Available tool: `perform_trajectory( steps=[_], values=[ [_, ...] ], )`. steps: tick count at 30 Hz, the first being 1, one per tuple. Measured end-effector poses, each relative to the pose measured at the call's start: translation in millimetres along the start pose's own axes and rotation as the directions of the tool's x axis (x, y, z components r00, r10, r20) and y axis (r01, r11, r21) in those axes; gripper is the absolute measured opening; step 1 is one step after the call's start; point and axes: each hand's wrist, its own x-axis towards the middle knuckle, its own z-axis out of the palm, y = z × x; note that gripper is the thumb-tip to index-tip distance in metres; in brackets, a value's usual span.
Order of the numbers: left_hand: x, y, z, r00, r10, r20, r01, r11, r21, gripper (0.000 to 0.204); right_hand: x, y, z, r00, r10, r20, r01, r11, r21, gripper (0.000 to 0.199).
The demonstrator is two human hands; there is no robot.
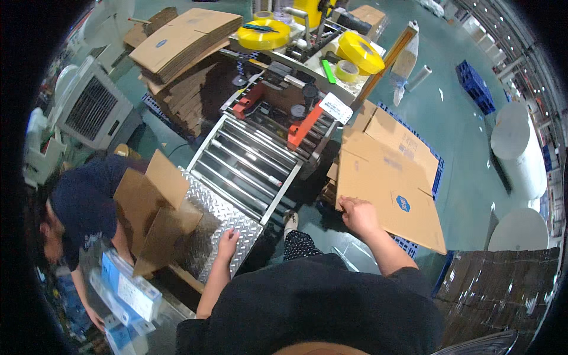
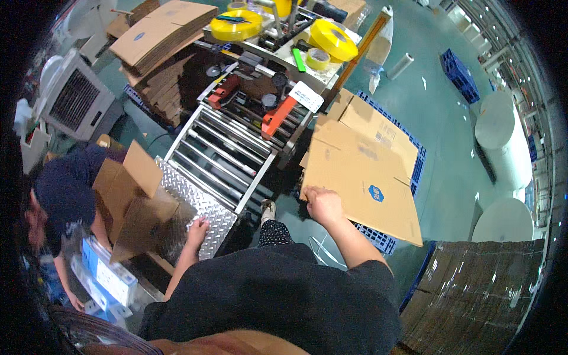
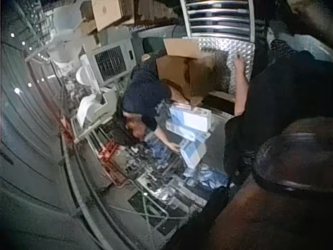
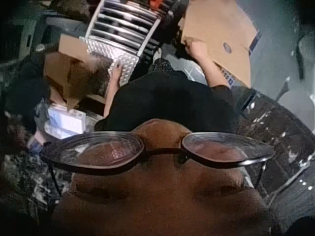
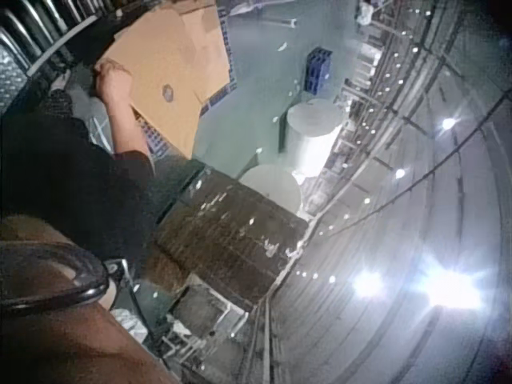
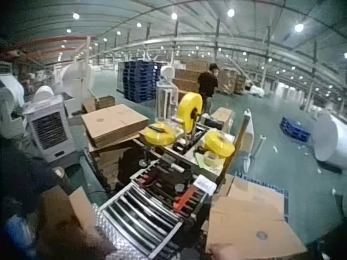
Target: The person picks up boxes from a table and places them into cardboard shipping boxes, then moves the cardboard boxes onto a conveyor belt.
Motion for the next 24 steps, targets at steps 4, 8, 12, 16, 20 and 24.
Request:
perform_trajectory(
  steps=[4, 8, 12, 16, 20, 24],
  values=[
    [-44.7, 14.3, -32.6, 0.996, -0.017, 0.087, 0.049, 0.922, -0.384, 0.046, -16.0, -91.4, -106.4, 0.916, -0.140, -0.377, 0.138, 0.990, -0.033, 0.025],
    [-85.3, 26.1, -74.2, 0.993, 0.063, 0.097, 0.010, 0.790, -0.613, 0.050, -39.2, -167.0, -197.1, 0.635, -0.348, -0.690, 0.343, 0.927, -0.153, 0.024],
    [-135.9, 52.9, -101.4, 0.981, -0.088, -0.175, -0.095, 0.570, -0.816, 0.053, -51.1, -205.6, -232.8, 0.563, -0.295, -0.772, 0.553, 0.828, 0.087, 0.023],
    [-159.2, 7.0, -150.6, 0.710, -0.036, -0.703, -0.628, 0.420, -0.655, 0.041, -10.9, -216.1, -194.3, 0.632, -0.001, -0.775, 0.564, 0.687, 0.459, 0.019],
    [-220.7, -61.4, -207.4, 0.476, -0.215, -0.853, -0.694, 0.504, -0.515, 0.030, 38.9, -219.1, -138.4, 0.625, 0.065, -0.778, 0.734, 0.291, 0.614, 0.016],
    [-283.6, -25.7, -215.4, 0.099, -0.104, -0.990, -0.750, 0.646, -0.143, 0.036, 107.8, -210.1, -70.7, 0.755, 0.104, -0.647, 0.652, -0.024, 0.758, 0.035]
  ],
)
